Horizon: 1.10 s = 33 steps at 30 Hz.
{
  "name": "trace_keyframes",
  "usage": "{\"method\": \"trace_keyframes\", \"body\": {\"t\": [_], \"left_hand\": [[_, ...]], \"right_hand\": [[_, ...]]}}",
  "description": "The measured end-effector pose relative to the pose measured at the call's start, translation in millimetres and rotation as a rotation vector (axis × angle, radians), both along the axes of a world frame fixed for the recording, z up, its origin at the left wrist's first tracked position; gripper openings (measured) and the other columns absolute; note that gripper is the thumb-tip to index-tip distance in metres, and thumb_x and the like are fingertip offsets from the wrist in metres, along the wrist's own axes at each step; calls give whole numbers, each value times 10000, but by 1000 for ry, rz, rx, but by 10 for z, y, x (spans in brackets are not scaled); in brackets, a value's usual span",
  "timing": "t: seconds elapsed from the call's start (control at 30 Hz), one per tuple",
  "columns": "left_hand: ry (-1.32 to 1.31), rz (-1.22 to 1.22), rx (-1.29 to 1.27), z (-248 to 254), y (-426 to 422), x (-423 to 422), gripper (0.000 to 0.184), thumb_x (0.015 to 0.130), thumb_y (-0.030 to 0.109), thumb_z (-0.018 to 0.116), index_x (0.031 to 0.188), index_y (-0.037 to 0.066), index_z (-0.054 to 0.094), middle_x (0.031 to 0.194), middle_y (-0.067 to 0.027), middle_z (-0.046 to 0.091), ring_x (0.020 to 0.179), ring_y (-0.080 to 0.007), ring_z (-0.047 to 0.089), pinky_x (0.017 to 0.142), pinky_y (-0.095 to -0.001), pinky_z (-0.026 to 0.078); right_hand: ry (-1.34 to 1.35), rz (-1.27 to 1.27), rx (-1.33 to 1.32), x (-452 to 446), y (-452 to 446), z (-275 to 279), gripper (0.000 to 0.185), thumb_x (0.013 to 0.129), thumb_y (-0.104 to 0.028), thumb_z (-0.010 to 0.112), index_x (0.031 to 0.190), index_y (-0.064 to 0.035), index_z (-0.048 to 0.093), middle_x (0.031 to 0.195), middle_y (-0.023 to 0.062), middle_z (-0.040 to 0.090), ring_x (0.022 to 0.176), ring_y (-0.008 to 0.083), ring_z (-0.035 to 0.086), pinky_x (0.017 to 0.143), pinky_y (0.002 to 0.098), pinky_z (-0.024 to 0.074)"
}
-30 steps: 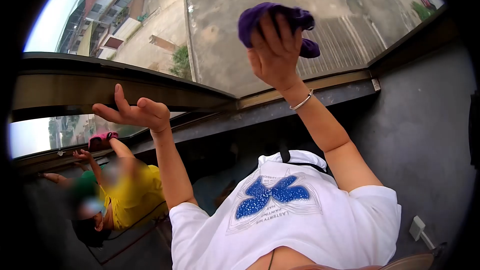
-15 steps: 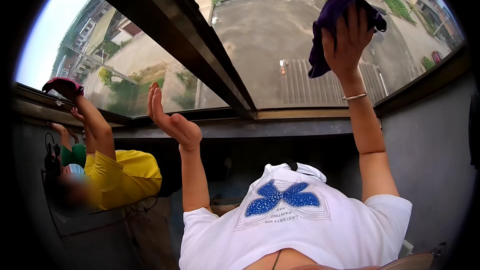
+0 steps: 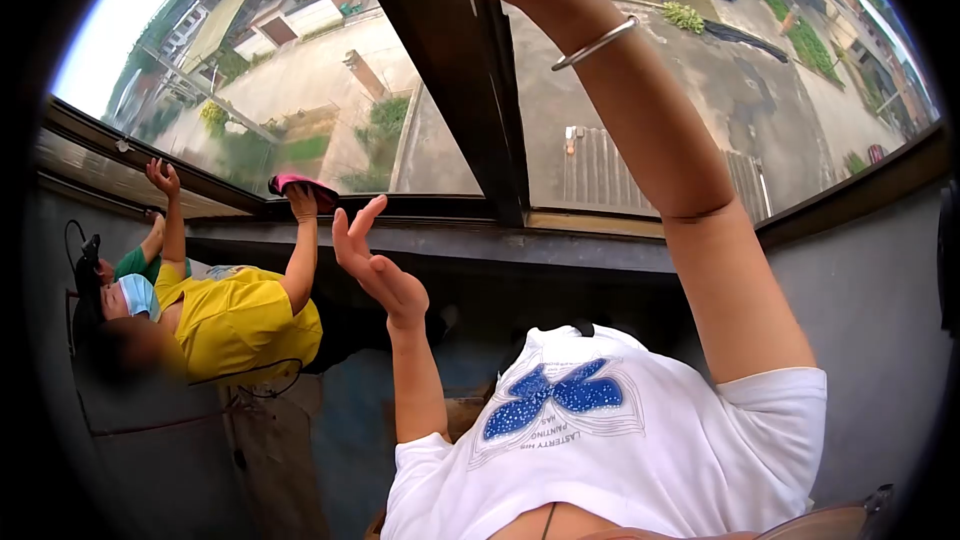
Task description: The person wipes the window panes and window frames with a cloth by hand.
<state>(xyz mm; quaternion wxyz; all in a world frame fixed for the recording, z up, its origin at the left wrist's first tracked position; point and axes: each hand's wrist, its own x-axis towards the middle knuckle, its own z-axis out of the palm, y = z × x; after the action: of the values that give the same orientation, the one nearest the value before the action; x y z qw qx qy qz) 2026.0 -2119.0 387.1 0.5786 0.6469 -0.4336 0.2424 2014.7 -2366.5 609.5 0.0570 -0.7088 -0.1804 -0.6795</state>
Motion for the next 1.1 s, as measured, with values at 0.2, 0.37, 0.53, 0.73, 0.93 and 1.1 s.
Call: {"method": "trace_keyframes", "body": {"t": [0.2, 0.37, 0.53, 0.73, 0.93, 1.1], "left_hand": [[201, -47, -26, -188, 180, -29, 581, 1035, 419, 238, 1411, -24, 240, 1113, -212, 602, 1034, -278, 579, 992, -387, 374], [246, -177, -23, -386, -89, -207, 562, 1035, 399, 270, 1401, -27, 269, 1055, -179, 623, 975, -250, 592, 923, -362, 402], [249, -276, 33, -644, -267, -274, 525, 1029, 365, 336, 1369, -33, 289, 981, -158, 656, 873, -250, 636, 891, -363, 440], [290, -295, 153, -621, -171, -132, 501, 1034, 359, 321, 1395, 14, 280, 865, -110, 683, 746, -199, 644, 752, -309, 469], [571, -444, 62, -870, -218, 52, 500, 1002, 442, 419, 967, 4, 658, 878, -67, 664, 735, -139, 560, 717, -275, 470], [672, -502, 160, -932, -376, 127, 491, 1001, 440, 423, 981, 9, 656, 869, -69, 665, 733, -143, 565, 717, -280, 474]], "right_hand": [[448, -482, -531, -480, 29, -1723, 224, 764, -206, 679, 976, -273, 701, 1309, -112, 549, 1151, 125, 531, 970, 312, 422], [401, -407, -742, -533, -165, -1444, 118, 810, -279, 597, 906, -279, 666, 1066, -149, 614, 1070, 44, 523, 1032, 273, 356], [221, -446, -669, -442, -114, 211, 161, 819, -319, 613, 901, -201, 686, 1073, -70, 636, 1110, 139, 521, 1082, 426, 322], [195, -581, -684, -391, -3, 1476, 247, 784, -276, 655, 1005, -168, 681, 1114, 17, 628, 1123, 230, 544, 1068, 491, 332], [125, -640, -619, -272, 45, 2388, 274, 851, -203, 610, 1101, -91, 625, 1253, 101, 562, 1203, 316, 492, 1057, 475, 353], [50, -694, -694, -171, -89, 3203, 304, 889, -197, 611, 1156, -52, 597, 1273, 128, 540, 1188, 316, 500, 1012, 455, 389]]}}
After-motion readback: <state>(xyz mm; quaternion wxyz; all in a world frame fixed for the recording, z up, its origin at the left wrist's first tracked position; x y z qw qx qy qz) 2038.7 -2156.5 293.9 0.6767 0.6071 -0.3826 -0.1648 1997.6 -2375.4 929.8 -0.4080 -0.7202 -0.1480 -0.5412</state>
